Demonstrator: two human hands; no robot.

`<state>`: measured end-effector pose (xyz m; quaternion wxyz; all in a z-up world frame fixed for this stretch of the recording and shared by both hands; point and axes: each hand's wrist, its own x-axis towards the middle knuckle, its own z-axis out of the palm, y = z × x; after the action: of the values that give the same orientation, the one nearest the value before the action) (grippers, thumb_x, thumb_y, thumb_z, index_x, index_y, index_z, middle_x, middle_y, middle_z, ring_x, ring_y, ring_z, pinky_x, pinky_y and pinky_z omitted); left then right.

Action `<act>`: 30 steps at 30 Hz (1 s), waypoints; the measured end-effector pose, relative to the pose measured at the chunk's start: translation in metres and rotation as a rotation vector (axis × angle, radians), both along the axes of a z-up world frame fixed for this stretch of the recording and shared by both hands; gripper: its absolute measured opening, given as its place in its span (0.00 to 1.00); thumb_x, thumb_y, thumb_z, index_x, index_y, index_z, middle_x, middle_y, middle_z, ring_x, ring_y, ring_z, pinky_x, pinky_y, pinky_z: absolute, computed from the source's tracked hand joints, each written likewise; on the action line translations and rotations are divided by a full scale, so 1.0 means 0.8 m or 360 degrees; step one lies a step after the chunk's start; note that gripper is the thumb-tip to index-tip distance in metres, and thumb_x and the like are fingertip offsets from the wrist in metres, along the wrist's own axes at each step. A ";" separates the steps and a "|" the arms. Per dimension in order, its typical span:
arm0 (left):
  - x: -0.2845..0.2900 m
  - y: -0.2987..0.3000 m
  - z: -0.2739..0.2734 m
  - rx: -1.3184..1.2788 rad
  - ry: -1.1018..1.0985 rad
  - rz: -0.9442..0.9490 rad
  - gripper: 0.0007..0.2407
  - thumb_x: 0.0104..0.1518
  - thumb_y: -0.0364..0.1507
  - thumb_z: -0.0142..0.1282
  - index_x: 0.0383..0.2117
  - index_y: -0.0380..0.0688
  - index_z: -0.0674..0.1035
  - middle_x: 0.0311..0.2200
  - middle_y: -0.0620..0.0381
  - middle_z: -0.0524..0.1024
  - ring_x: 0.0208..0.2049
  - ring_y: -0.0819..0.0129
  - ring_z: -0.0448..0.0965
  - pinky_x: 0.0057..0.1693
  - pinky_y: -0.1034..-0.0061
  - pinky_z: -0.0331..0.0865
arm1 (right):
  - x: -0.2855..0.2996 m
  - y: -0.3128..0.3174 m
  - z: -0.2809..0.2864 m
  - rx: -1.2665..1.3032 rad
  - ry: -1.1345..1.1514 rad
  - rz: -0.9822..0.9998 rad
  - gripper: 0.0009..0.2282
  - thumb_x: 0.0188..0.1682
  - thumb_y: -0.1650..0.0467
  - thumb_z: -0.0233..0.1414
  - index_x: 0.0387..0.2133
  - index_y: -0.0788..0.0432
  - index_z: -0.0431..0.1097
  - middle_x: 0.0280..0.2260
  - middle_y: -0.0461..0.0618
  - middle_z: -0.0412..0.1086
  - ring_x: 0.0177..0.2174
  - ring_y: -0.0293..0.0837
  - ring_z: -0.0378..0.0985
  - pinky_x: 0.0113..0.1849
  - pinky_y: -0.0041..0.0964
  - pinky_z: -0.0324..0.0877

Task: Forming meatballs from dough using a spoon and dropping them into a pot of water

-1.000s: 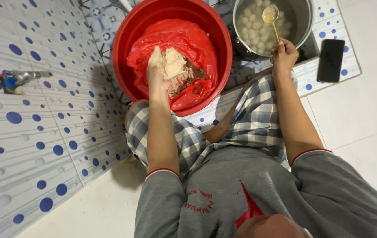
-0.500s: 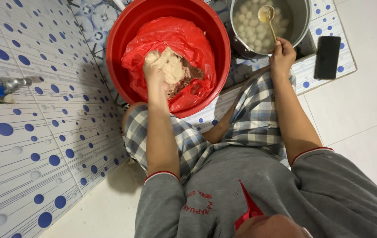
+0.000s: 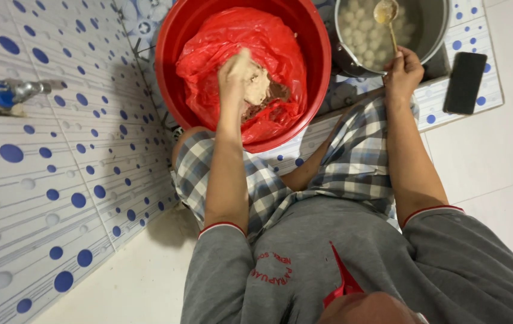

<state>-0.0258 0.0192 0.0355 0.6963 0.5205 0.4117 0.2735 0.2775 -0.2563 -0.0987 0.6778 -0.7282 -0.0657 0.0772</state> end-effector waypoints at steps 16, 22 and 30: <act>0.003 -0.002 -0.029 0.0019 -0.0197 0.0203 0.12 0.46 0.11 0.66 0.16 0.45 0.80 0.19 0.62 0.77 0.24 0.73 0.80 0.29 0.74 0.77 | 0.003 -0.002 0.005 -0.0062 0.0011 0.0014 0.09 0.57 0.70 0.49 0.43 0.57 0.76 0.20 0.47 0.67 0.14 0.34 0.60 0.14 0.28 0.55; -0.005 0.000 -0.018 -0.0007 -0.0135 -0.0040 0.14 0.50 0.42 0.61 0.37 0.50 0.77 0.38 0.52 0.77 0.44 0.58 0.78 0.57 0.50 0.72 | -0.006 0.002 0.021 -0.0096 0.0049 -0.0011 0.09 0.55 0.70 0.49 0.42 0.57 0.77 0.19 0.47 0.67 0.14 0.33 0.60 0.14 0.27 0.53; -0.002 0.003 -0.033 0.0108 -0.0315 -0.0027 0.07 0.54 0.21 0.65 0.38 0.42 0.82 0.35 0.54 0.84 0.39 0.68 0.84 0.47 0.78 0.81 | -0.003 -0.002 0.016 -0.0140 0.0001 0.0011 0.09 0.57 0.69 0.49 0.43 0.57 0.76 0.20 0.47 0.68 0.15 0.34 0.61 0.15 0.27 0.55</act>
<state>-0.0270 0.0213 0.0093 0.7179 0.5177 0.3269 0.3314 0.2754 -0.2577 -0.0860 0.6448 -0.7572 -0.0645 0.0825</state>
